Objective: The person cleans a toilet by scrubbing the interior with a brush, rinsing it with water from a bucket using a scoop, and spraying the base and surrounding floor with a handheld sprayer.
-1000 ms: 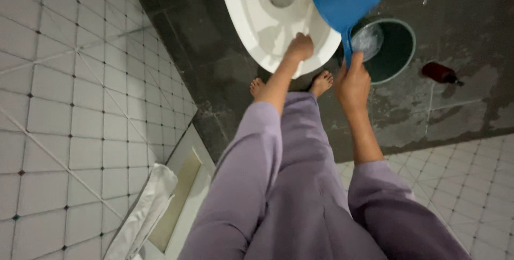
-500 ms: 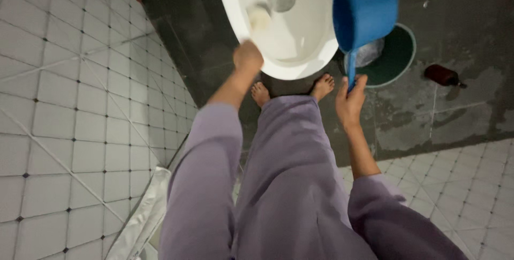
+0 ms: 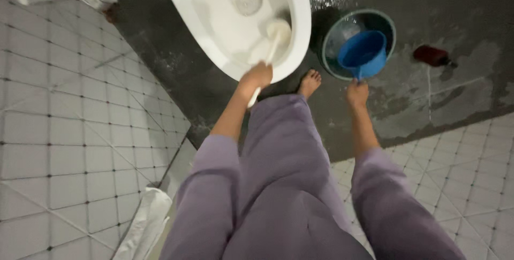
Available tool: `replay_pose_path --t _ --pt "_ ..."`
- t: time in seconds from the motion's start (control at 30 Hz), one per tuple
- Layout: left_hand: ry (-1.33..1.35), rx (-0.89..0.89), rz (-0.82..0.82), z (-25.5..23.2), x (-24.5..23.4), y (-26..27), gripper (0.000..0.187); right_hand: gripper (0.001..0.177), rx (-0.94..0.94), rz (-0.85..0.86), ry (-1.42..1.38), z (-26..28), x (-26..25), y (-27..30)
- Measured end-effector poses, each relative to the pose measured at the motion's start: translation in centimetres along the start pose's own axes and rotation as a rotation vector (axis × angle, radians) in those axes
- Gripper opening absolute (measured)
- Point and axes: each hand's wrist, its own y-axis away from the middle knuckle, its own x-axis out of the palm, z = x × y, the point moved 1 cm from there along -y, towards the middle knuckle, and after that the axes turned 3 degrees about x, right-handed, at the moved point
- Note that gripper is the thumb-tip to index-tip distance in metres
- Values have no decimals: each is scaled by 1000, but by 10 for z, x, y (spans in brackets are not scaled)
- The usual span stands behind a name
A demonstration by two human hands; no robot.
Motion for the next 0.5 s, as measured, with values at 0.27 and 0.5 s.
replay_pose_path --t 0.27,0.5 --pt "-8 -35 -284 -29 -53 -106 50 41 -77 -183 98 -28 73 -117" --pt "-122 94 -231 44 -22 -57 54 46 79 68 230 -46 144 -157"
